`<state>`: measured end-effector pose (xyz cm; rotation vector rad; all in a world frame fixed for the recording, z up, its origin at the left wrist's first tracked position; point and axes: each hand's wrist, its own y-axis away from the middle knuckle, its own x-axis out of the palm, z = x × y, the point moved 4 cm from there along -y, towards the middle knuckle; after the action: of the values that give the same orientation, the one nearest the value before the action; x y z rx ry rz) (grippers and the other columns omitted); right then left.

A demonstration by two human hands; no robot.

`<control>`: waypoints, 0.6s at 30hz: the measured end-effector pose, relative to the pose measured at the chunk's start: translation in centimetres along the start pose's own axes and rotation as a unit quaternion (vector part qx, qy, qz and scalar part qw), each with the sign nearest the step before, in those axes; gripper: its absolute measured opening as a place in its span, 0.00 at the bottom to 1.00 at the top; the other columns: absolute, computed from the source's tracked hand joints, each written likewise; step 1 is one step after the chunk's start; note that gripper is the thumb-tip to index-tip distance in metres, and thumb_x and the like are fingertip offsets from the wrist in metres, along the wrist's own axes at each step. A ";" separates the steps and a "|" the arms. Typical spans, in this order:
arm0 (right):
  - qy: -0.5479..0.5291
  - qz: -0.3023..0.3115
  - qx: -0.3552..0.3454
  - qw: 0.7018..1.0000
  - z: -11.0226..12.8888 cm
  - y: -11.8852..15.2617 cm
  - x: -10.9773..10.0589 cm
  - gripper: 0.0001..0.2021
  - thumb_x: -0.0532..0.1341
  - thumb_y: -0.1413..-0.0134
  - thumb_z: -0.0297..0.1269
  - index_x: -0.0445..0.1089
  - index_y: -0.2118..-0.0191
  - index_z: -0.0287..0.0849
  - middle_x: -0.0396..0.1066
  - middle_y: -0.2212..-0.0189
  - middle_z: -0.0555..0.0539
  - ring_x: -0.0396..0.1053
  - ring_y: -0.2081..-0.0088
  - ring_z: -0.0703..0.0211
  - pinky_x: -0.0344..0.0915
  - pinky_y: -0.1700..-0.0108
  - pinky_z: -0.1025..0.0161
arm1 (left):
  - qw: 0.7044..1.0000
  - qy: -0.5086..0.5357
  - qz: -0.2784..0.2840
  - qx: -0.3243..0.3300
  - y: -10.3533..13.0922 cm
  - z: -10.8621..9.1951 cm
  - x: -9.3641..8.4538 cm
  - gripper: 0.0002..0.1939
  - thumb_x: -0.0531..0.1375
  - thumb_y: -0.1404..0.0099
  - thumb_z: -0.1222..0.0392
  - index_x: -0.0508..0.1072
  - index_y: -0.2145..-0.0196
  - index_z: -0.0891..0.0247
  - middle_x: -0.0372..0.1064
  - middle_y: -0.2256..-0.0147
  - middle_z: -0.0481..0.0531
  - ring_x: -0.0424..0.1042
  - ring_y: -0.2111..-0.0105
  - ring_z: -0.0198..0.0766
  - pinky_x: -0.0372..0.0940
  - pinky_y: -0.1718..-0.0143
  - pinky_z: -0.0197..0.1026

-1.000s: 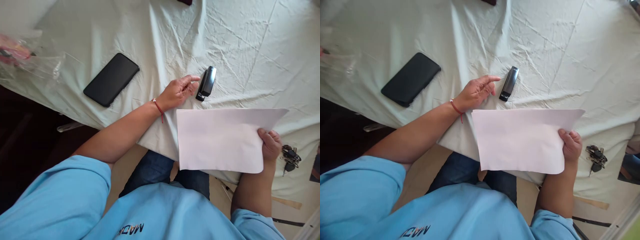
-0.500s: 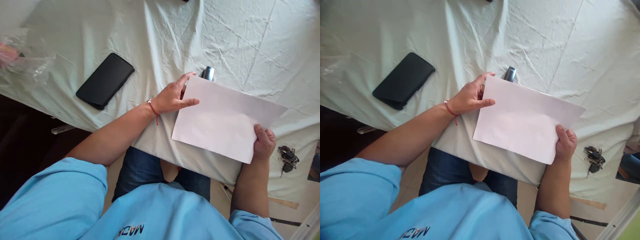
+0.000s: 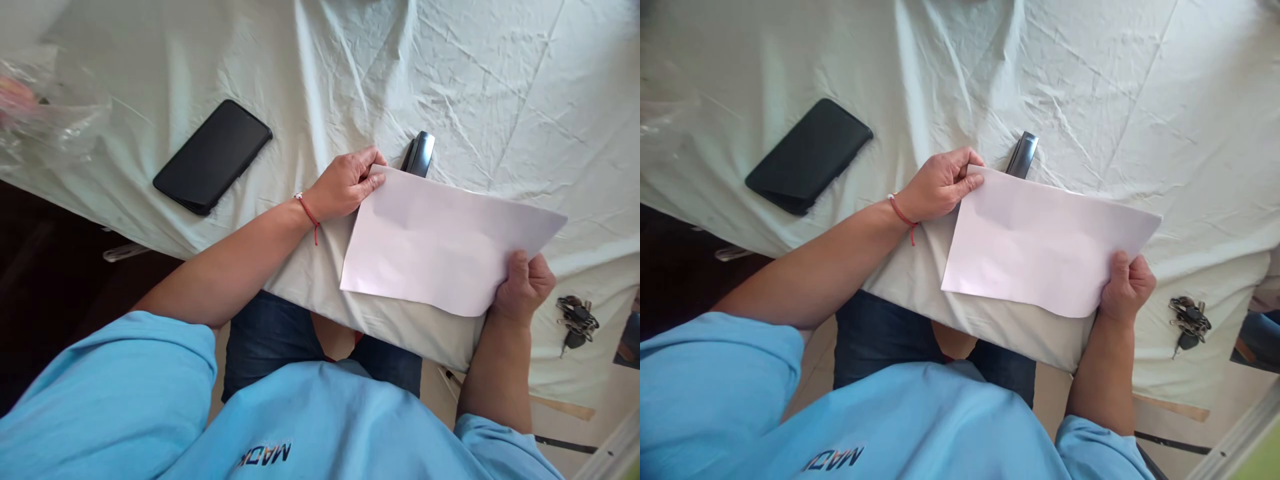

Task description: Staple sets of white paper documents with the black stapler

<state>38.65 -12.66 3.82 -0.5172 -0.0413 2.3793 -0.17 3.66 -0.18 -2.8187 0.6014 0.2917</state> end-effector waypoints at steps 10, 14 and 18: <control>-0.057 -0.072 0.014 0.996 -0.4 -0.9 -0.4 0.25 0.83 0.63 0.53 0.70 0.77 0.46 0.56 0.77 0.57 0.54 0.67 0.64 0.57 0.61 0.63 | 0.999 0.036 -0.011 -0.029 -0.2 0.4 -0.5 0.12 0.67 0.18 0.46 0.78 0.51 0.56 0.69 0.69 0.49 0.78 0.63 0.45 0.77 0.59 0.48; -0.107 -0.073 0.036 0.991 -0.7 -1.0 -0.3 0.22 0.82 0.65 0.50 0.71 0.75 0.47 0.63 0.75 0.56 0.61 0.65 0.61 0.64 0.58 0.62 | 0.998 0.055 -0.010 -0.036 -0.3 0.6 -0.6 0.15 0.66 0.17 0.42 0.76 0.51 0.56 0.69 0.69 0.48 0.77 0.66 0.42 0.75 0.62 0.46; -0.079 -0.006 0.031 0.996 -0.6 -0.5 0.2 0.22 0.84 0.60 0.54 0.77 0.73 0.47 0.73 0.71 0.52 0.67 0.63 0.59 0.68 0.57 0.60 | 0.997 0.075 0.001 -0.037 -0.5 0.6 -0.4 0.16 0.68 0.19 0.40 0.76 0.51 0.55 0.67 0.68 0.48 0.77 0.64 0.43 0.74 0.61 0.47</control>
<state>39.04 -12.27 3.29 -0.2971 -0.0416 2.3962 -0.40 4.38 -0.54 -2.9306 0.6381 0.1057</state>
